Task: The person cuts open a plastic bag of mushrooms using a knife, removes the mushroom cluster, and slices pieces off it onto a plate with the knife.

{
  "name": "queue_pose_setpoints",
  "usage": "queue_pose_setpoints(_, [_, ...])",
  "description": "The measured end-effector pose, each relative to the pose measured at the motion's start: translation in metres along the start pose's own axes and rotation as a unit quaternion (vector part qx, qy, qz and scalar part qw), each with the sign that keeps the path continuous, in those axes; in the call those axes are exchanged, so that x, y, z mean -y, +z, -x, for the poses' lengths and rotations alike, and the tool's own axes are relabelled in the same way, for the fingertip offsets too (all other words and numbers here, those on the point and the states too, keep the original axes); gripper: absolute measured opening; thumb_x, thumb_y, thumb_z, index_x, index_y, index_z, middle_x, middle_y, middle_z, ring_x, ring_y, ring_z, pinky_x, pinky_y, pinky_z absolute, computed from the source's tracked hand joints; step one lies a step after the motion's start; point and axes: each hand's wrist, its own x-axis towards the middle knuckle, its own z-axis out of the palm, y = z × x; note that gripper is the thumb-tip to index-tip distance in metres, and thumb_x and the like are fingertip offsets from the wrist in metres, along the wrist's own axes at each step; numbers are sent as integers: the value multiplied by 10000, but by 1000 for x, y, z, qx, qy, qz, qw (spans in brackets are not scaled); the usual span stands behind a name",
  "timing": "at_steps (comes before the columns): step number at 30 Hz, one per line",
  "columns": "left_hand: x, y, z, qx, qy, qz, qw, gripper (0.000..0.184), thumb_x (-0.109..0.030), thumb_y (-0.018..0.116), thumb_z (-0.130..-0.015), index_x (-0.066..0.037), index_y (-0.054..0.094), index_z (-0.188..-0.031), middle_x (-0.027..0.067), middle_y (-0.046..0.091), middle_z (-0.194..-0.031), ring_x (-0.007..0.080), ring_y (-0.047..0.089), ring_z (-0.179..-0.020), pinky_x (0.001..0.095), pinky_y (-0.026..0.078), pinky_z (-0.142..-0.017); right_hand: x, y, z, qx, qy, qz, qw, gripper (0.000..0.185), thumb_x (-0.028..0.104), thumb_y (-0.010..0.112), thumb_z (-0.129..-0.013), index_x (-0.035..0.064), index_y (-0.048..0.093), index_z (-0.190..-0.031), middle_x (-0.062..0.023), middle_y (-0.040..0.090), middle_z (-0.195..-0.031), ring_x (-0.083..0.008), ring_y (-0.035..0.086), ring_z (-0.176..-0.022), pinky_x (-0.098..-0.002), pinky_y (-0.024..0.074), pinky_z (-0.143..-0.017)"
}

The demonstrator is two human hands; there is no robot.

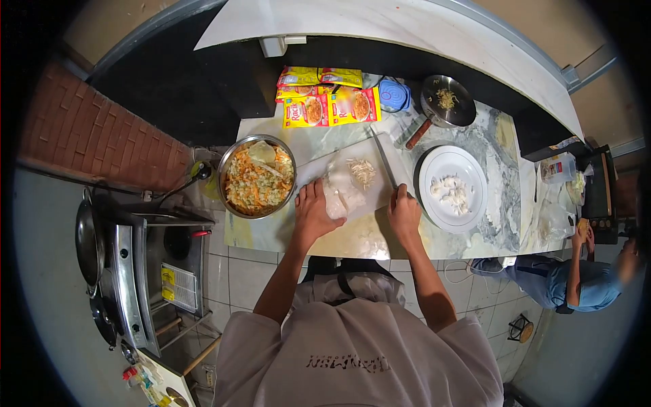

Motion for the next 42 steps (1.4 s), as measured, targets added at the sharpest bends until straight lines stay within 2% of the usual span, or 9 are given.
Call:
queue_pose_setpoints(3, [4, 5, -3, -19, 14, 20, 1000, 1074, -351, 862, -490, 18, 353, -1361, 200, 437, -1305, 395, 400, -1231, 490, 351, -1055, -3, 14, -9, 8, 35, 44, 998, 261, 79, 599, -829, -26, 471, -1030, -203, 637, -829, -411, 653, -697, -494, 520, -571])
queue_pose_setpoints(6, [10, 6, -6, -37, 45, 38, 998, 1060, -335, 850, -466, 26, 376, -1342, 201, 453, -1281, 396, 417, -1208, 471, 367, -1052, -6, 21, -12, -62, 13, 62, 996, 197, 138, 585, -909, 16, 467, -1010, -223, 647, -779, -416, 639, -671, -516, 491, -564])
queue_pose_setpoints(13, [13, 5, -7, -16, 46, 50, 998, 1056, -339, 841, -455, 37, 385, -1330, 203, 467, -1259, 390, 426, -1199, 445, 366, -1060, 8, 2, -19, -43, 32, 98, 994, 215, 99, 599, -853, 1, 519, -1027, -200, 541, -976, -390, 573, -970, -487, 483, -783])
queue_pose_setpoints(16, [15, 5, -7, -34, 62, 57, 996, 1053, -329, 842, -453, 27, 384, -1332, 204, 476, -1249, 395, 435, -1188, 449, 377, -1049, 36, -3, -13, -62, -13, 40, 997, 245, 118, 625, -863, -14, 535, -1049, -245, 564, -1030, -431, 580, -958, -504, 468, -820])
queue_pose_setpoints(18, [16, 5, -7, -29, 58, 81, 995, 1042, -317, 839, -458, 9, 383, -1336, 206, 482, -1245, 398, 451, -1173, 455, 391, -1036, 45, 4, -8, 56, -112, -184, 975, 381, 151, 636, -869, -19, 523, -1190, -255, 551, -1158, -452, 555, -1040, -487, 460, -886])
queue_pose_setpoints(21, [18, 6, -8, -30, 59, 114, 991, 1028, -305, 835, -466, -8, 384, -1340, 206, 483, -1251, 395, 461, -1170, 462, 397, -1028, 68, 10, -8, 99, -116, -203, 967, 499, 185, 640, -877, -13, 476, -1304, -264, 555, -1200, -457, 547, -1086, -468, 456, -928])
queue_pose_setpoints(28, [23, 7, -6, -36, 61, 107, 992, 1013, -302, 834, -479, -15, 383, -1340, 196, 477, -1282, 385, 453, -1204, 457, 397, -1030, 83, 14, -22, 125, -72, -151, 978, 674, 214, 698, -804, -16, 404, -1365, -282, 585, -1122, -455, 574, -1058, -489, 490, -880])
queue_pose_setpoints(33, [27, 2, -7, -32, 70, 126, 989, 999, -313, 834, -508, -1, 376, -1339, 215, 476, -1280, 384, 461, -1217, 457, 388, -1044, 93, 12, -34, 166, -51, -145, 974, 771, 220, 733, -755, 145, 361, -1426, -274, 587, -1140, -450, 601, -1040, -495, 506, -862])
queue_pose_setpoints(42, [34, -2, -11, -11, 85, 144, 986, 1018, -307, 844, -505, -4, 359, -1348, 220, 468, -1284, 390, 457, -1219, 460, 405, -1033, 100, 22, -44, 232, 1, -83, 969, 654, 230, 740, -738, 133, 449, -1316, -237, 611, -1126, -419, 609, -1055, -486, 505, -886])
